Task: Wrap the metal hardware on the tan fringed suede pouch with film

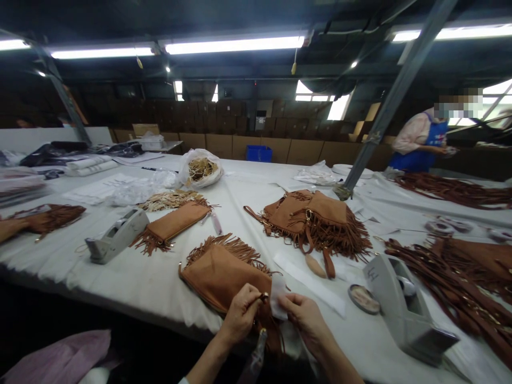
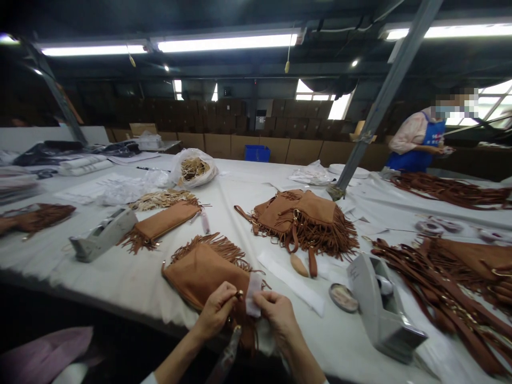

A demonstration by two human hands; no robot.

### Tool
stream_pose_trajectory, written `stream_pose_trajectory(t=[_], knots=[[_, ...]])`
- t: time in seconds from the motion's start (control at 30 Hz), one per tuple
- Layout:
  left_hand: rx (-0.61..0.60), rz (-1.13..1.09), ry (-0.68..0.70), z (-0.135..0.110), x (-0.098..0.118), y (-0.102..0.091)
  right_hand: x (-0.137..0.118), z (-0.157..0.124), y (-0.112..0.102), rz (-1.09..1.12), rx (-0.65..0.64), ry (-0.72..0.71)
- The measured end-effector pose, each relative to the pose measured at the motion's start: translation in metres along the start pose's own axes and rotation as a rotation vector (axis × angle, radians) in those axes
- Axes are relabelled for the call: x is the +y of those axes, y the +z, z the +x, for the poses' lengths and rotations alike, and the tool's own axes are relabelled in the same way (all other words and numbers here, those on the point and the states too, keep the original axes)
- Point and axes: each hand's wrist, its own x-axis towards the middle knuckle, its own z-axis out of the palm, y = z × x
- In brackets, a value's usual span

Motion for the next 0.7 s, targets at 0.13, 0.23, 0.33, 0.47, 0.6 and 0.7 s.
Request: stream_pose_trajectory(t=[0.13,0.23,0.33,0.47,0.6,0.7], knots=[[0.012,0.069,0.002,-0.002,0.0,0.001,0.0,0.0,0.01,0.32,0.17,0.029],[0.002,0.106,0.008,-0.003,-0.002,0.001,0.002,0.002,0.018,0.407,0.245,-0.024],[-0.012,0.124,0.012,-0.003,-0.002,0.001,0.004,0.004,0.024,0.434,0.253,-0.07],[-0.021,0.146,0.005,-0.002,0.0,0.001,0.002,0.002,0.031,0.42,0.22,-0.102],[-0.031,0.157,0.009,-0.002,-0.001,0.002,-0.001,-0.001,0.035,0.415,0.201,-0.124],[-0.049,0.15,0.013,-0.001,-0.001,0.001,0.0,-0.002,0.037,0.369,0.197,-0.148]])
